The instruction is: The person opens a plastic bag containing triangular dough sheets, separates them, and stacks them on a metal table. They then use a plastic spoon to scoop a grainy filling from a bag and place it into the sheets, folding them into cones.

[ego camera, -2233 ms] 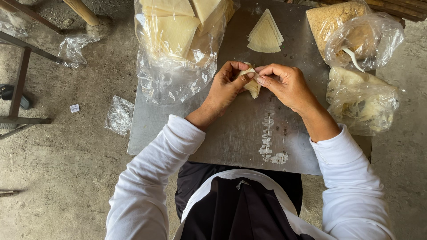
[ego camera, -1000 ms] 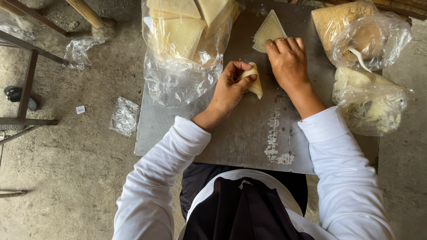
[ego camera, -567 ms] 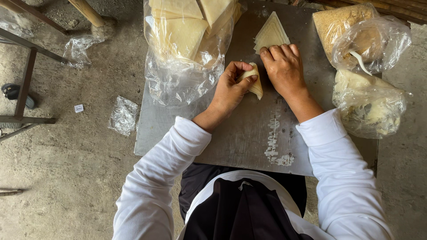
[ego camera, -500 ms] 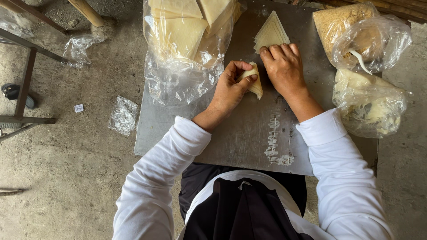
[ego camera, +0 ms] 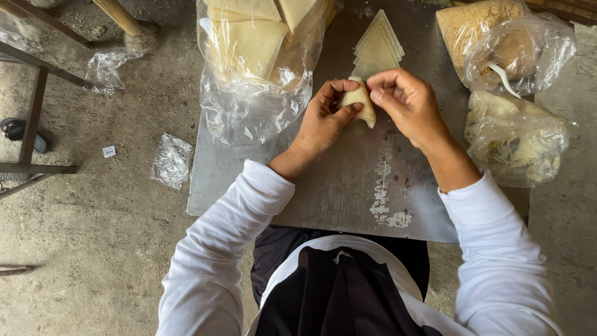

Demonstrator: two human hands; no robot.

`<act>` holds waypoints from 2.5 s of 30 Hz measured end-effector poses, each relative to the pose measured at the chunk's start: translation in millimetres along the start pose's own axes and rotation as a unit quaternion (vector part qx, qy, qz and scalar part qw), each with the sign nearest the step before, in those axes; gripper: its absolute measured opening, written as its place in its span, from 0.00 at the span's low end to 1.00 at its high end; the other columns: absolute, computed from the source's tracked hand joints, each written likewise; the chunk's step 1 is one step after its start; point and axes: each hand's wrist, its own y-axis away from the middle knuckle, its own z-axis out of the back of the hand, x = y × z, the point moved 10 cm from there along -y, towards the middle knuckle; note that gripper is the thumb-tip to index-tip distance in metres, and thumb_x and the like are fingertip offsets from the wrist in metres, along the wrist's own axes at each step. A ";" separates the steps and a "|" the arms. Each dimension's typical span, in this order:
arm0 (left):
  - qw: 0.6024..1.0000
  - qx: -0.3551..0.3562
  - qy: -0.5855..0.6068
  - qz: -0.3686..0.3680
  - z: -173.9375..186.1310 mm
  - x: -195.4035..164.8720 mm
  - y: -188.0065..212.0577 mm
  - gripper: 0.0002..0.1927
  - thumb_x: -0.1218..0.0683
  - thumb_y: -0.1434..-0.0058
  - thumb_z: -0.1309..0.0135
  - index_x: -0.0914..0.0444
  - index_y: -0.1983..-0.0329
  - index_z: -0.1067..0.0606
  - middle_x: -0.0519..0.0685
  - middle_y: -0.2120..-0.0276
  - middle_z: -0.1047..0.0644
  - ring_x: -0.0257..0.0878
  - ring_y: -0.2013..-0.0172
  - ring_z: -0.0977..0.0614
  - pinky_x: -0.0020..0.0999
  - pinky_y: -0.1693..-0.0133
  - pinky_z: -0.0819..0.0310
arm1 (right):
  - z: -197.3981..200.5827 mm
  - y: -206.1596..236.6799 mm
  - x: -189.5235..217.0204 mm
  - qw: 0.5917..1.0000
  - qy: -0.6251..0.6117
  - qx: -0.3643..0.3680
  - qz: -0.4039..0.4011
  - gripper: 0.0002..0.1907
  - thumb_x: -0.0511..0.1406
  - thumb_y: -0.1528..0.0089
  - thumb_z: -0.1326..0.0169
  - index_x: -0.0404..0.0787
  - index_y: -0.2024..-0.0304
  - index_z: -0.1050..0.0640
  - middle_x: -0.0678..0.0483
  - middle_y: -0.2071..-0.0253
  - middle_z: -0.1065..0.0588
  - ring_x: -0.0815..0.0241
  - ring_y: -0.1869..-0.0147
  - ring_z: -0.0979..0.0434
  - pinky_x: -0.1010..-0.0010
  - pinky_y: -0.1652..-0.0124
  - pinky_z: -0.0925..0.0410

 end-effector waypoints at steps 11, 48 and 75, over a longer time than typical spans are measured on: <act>0.992 0.054 -0.095 -0.064 -23.2 -15.3 8.1 0.21 0.63 0.34 0.41 0.62 0.40 0.32 0.47 0.48 0.25 0.35 0.48 0.23 0.31 0.45 0.24 | 0.6 24.1 10.8 0.997 -0.057 0.047 -0.005 0.18 0.27 0.35 0.40 0.31 0.43 0.26 0.49 0.49 0.21 0.64 0.49 0.19 0.72 0.49 0.24; 0.998 -0.045 -0.035 -0.011 8.3 -6.1 10.9 0.16 0.66 0.38 0.47 0.63 0.48 0.32 0.50 0.51 0.28 0.37 0.50 0.25 0.32 0.49 0.24 | -31.4 -8.2 61.4 0.737 0.596 -0.114 0.297 0.04 0.30 0.30 0.42 0.41 0.53 0.19 0.56 0.56 0.19 0.60 0.52 0.21 0.65 0.47 0.35; 0.999 -0.029 -0.031 0.024 1.7 1.7 8.0 0.15 0.64 0.32 0.47 0.63 0.44 0.31 0.48 0.50 0.27 0.35 0.51 0.23 0.31 0.50 0.21 | 1.2 4.3 22.0 0.977 0.190 -0.028 0.091 0.11 0.28 0.31 0.42 0.35 0.45 0.22 0.48 0.50 0.20 0.61 0.50 0.20 0.68 0.50 0.26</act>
